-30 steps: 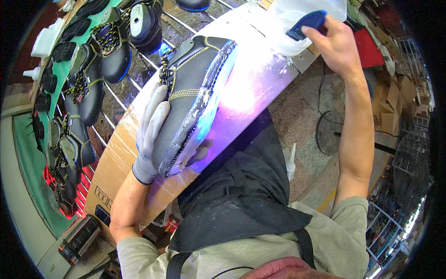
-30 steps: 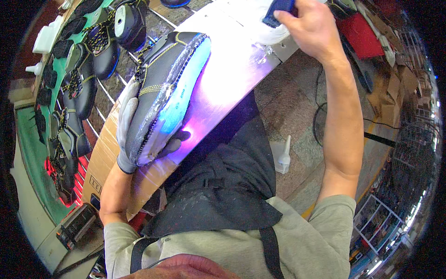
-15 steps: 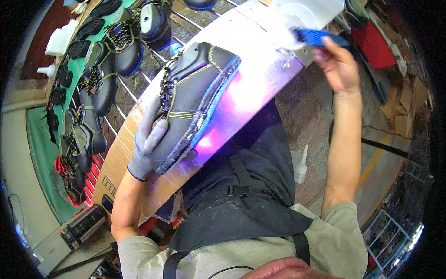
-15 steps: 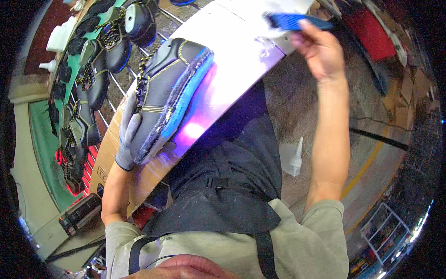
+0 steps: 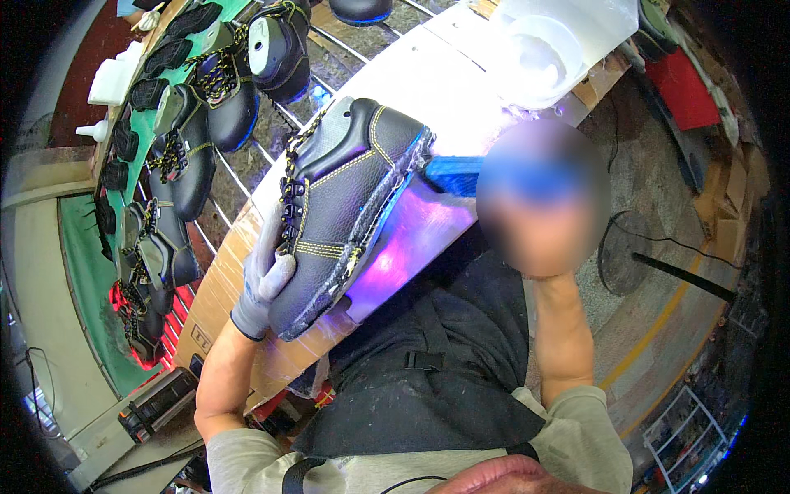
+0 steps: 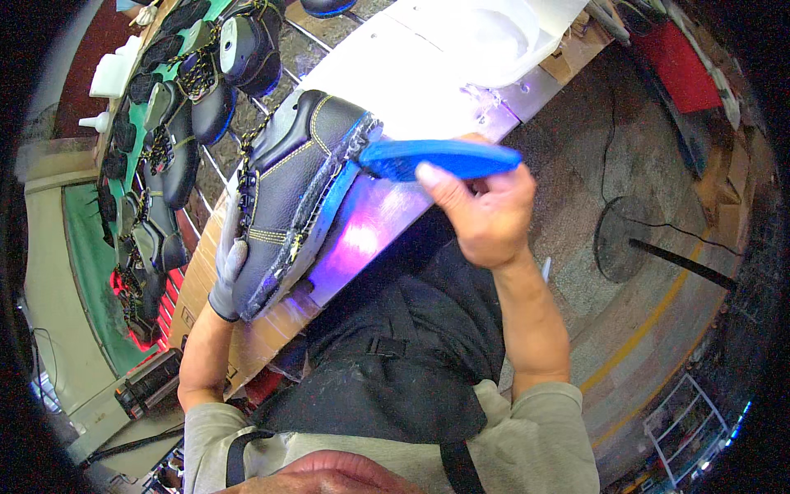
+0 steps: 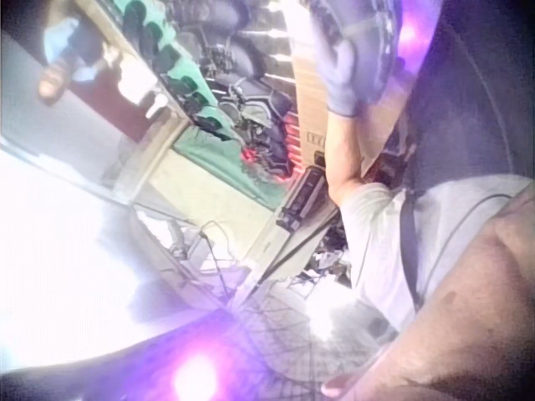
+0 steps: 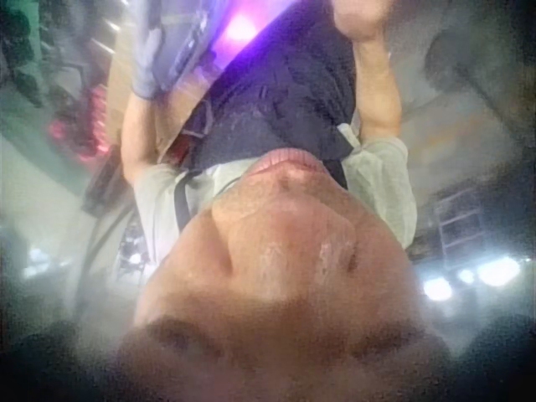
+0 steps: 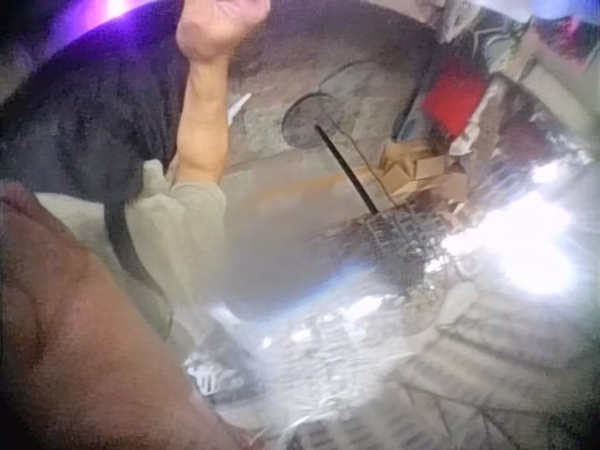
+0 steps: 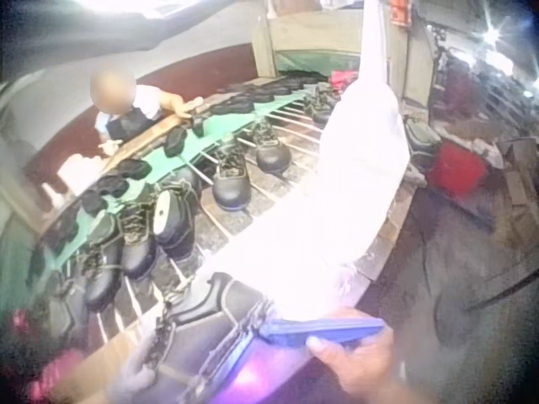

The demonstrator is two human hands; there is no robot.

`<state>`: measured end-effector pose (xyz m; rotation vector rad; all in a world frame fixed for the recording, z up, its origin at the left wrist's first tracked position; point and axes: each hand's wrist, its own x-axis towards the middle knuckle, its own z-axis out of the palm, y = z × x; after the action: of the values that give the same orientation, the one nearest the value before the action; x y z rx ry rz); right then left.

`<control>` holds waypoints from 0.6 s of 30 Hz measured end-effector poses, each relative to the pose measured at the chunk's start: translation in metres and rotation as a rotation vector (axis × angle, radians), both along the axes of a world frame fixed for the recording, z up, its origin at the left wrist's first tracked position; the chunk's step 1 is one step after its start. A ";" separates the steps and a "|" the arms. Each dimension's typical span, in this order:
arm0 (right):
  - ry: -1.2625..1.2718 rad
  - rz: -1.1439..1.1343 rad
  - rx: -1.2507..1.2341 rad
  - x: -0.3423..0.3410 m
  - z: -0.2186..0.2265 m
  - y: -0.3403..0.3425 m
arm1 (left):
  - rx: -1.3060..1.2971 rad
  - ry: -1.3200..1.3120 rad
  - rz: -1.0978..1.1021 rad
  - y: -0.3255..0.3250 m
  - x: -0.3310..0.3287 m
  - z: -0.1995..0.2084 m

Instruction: The person applies a liquid to the edges of shoes using a brush and then laces a shoe.

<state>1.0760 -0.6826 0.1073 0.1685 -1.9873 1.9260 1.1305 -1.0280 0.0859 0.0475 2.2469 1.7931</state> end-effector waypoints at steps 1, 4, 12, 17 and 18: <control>-0.015 0.003 0.007 -0.006 0.005 0.003 | -0.001 0.010 0.002 -0.001 0.001 -0.001; -0.042 0.006 0.015 -0.023 0.011 0.006 | -0.063 0.017 -0.008 -0.013 0.005 -0.009; 0.140 0.134 0.342 0.006 0.015 0.002 | -0.074 0.043 -0.004 -0.022 0.010 -0.018; 0.302 0.099 0.600 0.025 0.024 -0.014 | 0.002 0.006 0.000 -0.017 0.010 -0.013; 0.338 0.093 0.665 0.027 0.026 -0.016 | 0.003 -0.002 0.002 -0.017 0.011 -0.013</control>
<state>1.1035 -0.6989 0.1328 0.7124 -2.3147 1.1101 1.1412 -1.0453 0.0731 0.0442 2.2430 1.7967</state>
